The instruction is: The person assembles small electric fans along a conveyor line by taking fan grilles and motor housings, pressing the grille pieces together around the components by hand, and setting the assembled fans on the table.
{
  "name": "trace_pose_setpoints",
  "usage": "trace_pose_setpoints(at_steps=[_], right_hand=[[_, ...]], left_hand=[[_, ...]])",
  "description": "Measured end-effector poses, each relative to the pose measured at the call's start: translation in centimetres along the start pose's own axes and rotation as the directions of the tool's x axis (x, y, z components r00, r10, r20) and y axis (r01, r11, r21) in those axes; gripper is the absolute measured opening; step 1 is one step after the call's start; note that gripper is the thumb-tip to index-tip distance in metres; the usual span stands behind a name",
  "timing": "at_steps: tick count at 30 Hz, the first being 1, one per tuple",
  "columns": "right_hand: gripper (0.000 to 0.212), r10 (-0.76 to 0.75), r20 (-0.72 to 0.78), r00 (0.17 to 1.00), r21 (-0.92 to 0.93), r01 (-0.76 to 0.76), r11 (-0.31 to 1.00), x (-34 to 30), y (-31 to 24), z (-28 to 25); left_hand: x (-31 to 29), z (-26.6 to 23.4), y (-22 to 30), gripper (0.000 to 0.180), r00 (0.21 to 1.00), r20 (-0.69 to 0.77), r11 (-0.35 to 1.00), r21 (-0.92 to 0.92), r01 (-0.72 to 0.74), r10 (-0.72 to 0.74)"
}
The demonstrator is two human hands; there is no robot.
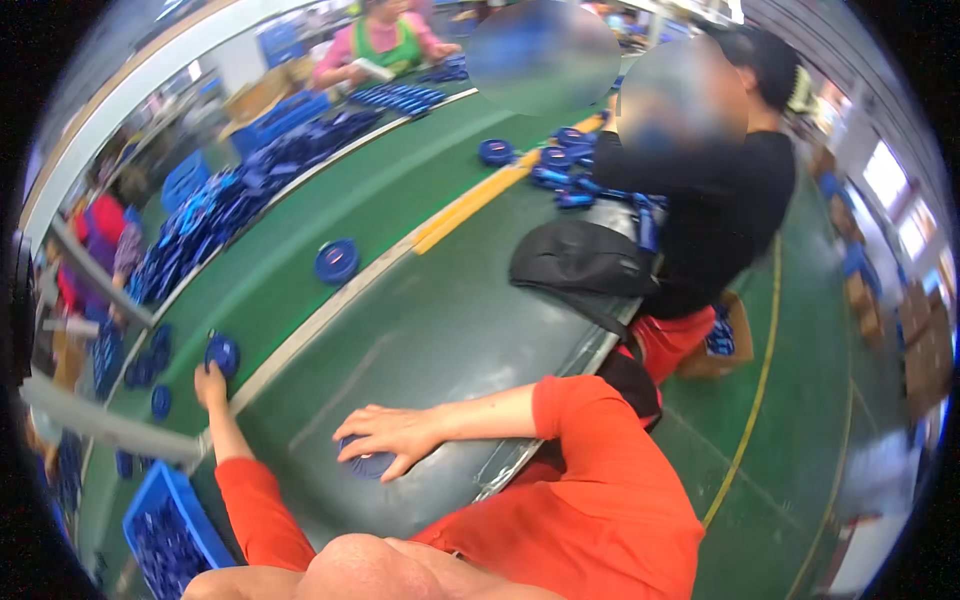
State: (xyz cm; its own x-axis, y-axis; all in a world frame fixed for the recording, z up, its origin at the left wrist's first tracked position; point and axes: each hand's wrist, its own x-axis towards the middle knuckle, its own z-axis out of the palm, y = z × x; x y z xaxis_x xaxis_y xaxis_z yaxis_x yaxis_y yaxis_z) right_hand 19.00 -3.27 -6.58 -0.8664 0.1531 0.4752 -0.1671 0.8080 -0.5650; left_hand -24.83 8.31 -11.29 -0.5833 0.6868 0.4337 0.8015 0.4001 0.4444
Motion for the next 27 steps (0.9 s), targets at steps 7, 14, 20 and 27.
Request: trace_pose_setpoints(at_steps=[7,14,20,27], right_hand=[[0.070,0.093,-0.155,0.984,0.200,-0.061,0.978,1.2,0.1,0.2],[0.077,0.157,-0.530,0.833,-0.082,-0.235,0.969,5.2,2.2,-6.0],[0.075,0.195,-0.636,0.746,-0.173,-0.384,0.907,8.7,2.5,-6.1],[0.072,0.128,-0.547,0.827,-0.222,-0.291,0.931,8.6,3.3,-4.5]], left_hand=[[-2.5,-0.3,3.3,0.029,0.981,-0.046,0.896,-0.402,-0.189,0.186],[-11.7,-4.1,17.8,0.053,0.885,0.460,0.127,-0.876,0.466,-0.075],[-15.1,-7.7,22.0,0.066,0.746,0.634,-0.433,-0.626,0.649,0.202],[-16.0,-8.7,20.2,0.058,0.698,0.683,-0.449,-0.566,0.692,0.215]])
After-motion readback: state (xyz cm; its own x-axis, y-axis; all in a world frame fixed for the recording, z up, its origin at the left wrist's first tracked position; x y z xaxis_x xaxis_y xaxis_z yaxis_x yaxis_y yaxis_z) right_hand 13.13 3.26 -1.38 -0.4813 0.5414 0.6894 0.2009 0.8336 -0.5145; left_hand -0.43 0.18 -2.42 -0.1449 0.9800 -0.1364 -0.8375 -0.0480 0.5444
